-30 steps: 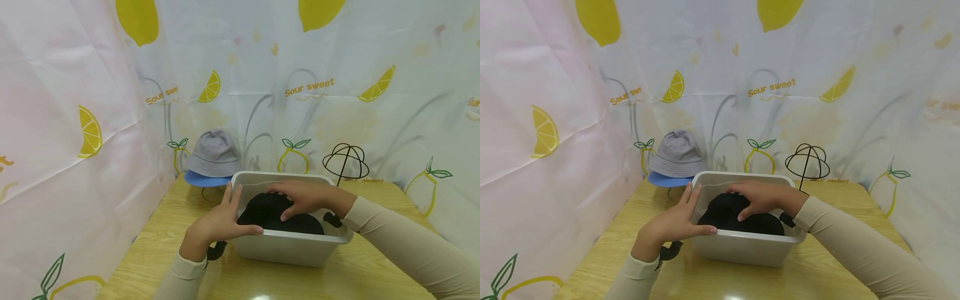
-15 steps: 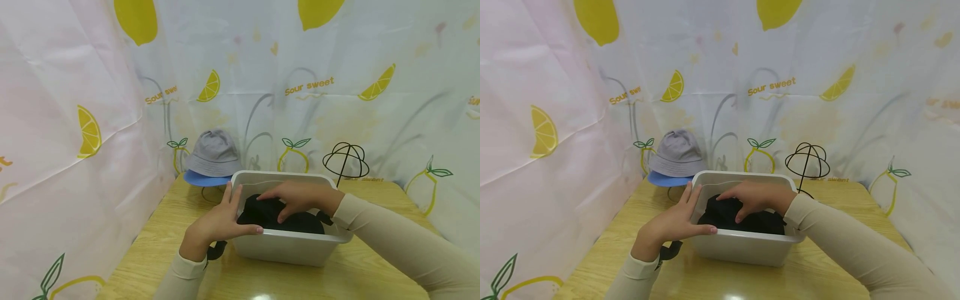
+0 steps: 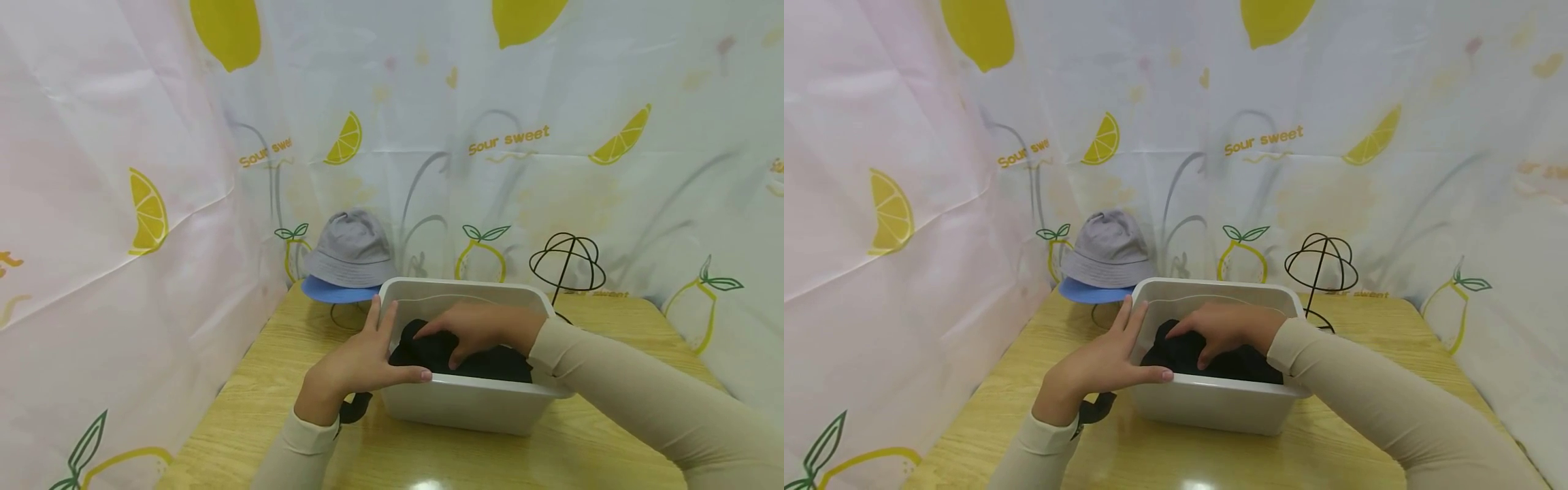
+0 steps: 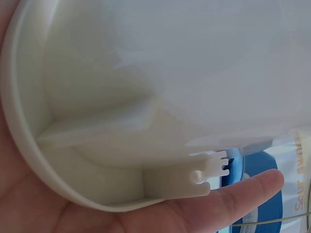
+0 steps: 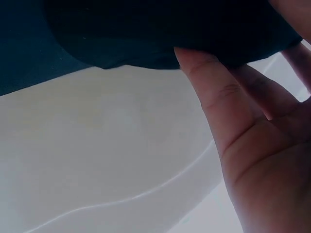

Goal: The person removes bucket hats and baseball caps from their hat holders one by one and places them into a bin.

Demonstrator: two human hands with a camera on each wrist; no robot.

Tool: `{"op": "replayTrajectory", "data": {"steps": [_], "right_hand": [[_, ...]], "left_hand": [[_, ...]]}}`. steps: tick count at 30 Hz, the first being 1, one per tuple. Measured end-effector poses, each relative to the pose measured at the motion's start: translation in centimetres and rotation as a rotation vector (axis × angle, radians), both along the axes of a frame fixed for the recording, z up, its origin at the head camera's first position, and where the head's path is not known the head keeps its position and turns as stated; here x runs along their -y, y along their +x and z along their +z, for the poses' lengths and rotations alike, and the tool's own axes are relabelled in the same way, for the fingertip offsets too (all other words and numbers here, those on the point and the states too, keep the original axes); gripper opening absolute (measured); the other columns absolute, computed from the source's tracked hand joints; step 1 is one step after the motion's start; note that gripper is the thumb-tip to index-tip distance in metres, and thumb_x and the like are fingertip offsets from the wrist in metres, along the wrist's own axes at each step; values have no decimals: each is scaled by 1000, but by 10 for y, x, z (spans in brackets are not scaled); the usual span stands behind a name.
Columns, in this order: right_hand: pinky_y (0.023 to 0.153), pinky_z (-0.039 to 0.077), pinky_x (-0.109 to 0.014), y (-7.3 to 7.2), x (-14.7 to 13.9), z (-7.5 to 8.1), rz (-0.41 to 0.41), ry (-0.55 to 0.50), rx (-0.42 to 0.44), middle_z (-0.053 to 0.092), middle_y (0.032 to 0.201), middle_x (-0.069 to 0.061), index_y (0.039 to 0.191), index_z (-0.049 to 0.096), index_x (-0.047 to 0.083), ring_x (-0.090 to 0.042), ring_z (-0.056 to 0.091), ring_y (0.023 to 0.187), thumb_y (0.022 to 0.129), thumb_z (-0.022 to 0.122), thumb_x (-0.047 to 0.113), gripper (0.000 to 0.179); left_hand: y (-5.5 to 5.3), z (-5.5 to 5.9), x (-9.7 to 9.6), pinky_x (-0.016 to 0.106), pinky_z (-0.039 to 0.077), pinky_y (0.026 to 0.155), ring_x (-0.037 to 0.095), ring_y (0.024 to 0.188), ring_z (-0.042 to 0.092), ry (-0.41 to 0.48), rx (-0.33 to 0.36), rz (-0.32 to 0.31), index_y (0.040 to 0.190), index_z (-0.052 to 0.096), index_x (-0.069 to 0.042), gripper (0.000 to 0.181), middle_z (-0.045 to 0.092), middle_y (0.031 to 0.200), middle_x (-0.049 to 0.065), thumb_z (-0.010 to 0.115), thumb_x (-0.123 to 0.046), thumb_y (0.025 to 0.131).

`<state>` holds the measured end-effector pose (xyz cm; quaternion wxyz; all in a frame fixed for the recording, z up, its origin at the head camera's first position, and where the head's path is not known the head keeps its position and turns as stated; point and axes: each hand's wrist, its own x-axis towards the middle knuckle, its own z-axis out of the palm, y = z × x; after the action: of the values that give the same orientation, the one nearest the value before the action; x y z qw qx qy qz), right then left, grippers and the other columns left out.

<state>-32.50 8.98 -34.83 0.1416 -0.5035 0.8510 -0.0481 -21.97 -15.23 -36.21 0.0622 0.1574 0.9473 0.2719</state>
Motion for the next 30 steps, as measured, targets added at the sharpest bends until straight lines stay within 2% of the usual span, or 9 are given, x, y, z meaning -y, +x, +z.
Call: {"op": "replayTrajectory", "data": {"steps": [4,13,18,23,30], "right_hand": [[107,50,-37,-1,3,-3,15,2,20,64,141,9,148,59,27,-10,62,123,81,91,22,75],[107,50,-36,0,8,-14,26,68,-2,66,137,6,149,58,31,-12,62,121,81,90,26,75],[106,50,-36,-1,12,-18,46,99,-26,67,136,7,149,57,32,-13,62,119,83,89,25,74],[104,51,-34,0,18,-23,92,128,-38,66,137,10,150,57,30,-11,64,111,85,87,23,72],[100,52,-32,0,21,-31,126,121,-47,66,137,14,149,58,30,-10,64,102,87,84,17,68]], "left_hand": [[0,2,0,36,57,91,13,110,70,-5,3,3,166,-8,-33,133,-25,171,11,68,-88,72],[1,3,-1,37,56,93,14,107,71,-3,-3,4,167,-6,-31,134,-23,172,11,69,-88,71],[-1,1,-1,37,56,91,8,99,70,-17,-7,8,167,-6,-31,134,-23,172,12,68,-88,71],[-2,-1,0,34,57,86,1,88,67,-30,-15,8,167,-6,-32,135,-22,172,12,67,-90,70],[-1,0,-1,32,56,85,-1,83,65,-11,-8,5,167,-6,-33,134,-24,171,12,68,-89,70]]}}
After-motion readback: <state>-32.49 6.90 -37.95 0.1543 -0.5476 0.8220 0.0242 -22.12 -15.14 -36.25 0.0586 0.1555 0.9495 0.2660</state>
